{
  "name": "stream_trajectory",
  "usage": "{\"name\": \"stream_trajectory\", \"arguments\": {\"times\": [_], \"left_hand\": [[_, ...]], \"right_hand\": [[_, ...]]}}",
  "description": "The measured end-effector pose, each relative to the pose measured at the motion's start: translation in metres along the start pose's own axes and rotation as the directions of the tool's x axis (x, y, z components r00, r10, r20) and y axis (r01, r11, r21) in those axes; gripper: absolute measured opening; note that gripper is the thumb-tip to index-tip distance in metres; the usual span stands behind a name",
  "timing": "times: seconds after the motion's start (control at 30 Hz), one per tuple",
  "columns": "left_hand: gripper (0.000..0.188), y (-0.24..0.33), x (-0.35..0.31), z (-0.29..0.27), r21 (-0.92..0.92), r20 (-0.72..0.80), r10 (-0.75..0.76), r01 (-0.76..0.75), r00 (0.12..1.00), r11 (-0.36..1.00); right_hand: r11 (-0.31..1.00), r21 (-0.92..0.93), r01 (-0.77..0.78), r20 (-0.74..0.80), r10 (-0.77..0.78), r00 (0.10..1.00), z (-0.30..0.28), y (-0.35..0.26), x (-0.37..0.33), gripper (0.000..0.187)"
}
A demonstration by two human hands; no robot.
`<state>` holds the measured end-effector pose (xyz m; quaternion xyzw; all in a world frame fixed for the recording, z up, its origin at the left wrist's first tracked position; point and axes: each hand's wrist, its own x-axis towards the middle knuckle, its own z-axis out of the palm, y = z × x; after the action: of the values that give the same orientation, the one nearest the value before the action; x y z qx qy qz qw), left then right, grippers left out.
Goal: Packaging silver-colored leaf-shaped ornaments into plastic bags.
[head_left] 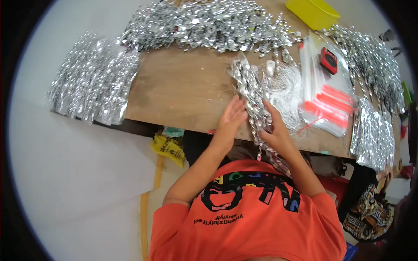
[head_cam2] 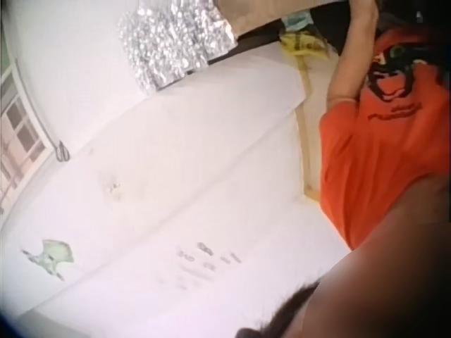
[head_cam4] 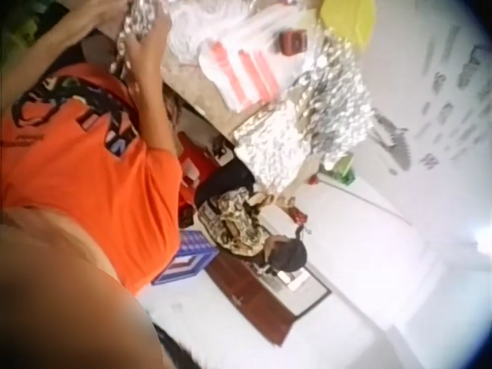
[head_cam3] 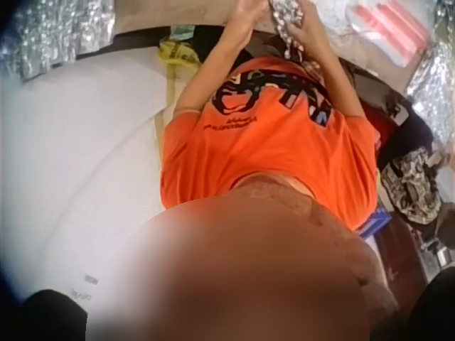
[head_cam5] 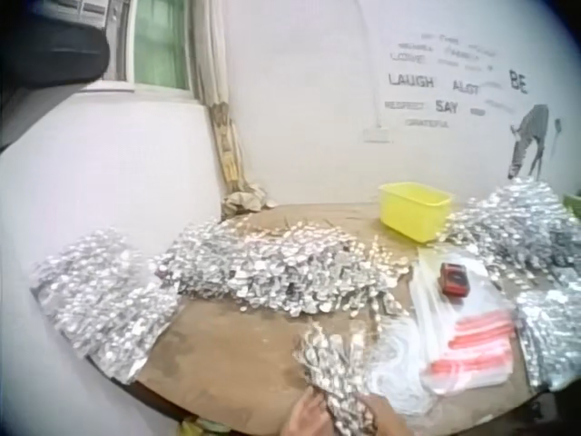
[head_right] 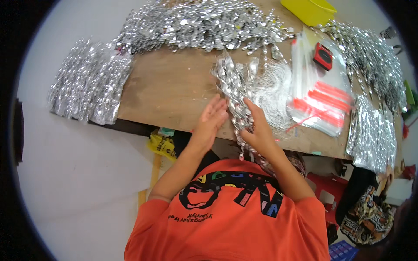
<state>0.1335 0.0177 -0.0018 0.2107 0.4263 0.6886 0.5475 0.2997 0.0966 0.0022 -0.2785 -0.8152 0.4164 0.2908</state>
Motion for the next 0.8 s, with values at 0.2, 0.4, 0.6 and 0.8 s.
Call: {"name": "stream_trajectory", "arguments": {"times": [0.2,0.4,0.6,0.8], "left_hand": [[0.069,0.012,0.039,-0.010,0.177,0.004,0.175,-0.173,0.985,0.969],[0.069,-0.007,0.042,-0.020,0.392,0.013,0.294,-0.275,0.956,0.878],[0.071,0.005,0.039,-0.014,0.342,0.001,0.276,-0.260,0.961,0.903],[0.076,0.014,0.038,-0.008,0.337,-0.074,0.281,-0.242,0.957,0.910]], "right_hand": [[0.828,0.511,-0.232,0.072,0.228,0.971,0.020,-0.016,0.033,0.089],[0.635,0.693,-0.341,0.094,0.390,0.916,0.027,0.000,0.038,0.084],[0.514,0.804,-0.300,0.054,0.439,0.897,0.027,0.004,0.040,0.073],[0.574,0.760,-0.304,0.044,0.422,0.906,0.028,0.003,0.042,0.072]]}}
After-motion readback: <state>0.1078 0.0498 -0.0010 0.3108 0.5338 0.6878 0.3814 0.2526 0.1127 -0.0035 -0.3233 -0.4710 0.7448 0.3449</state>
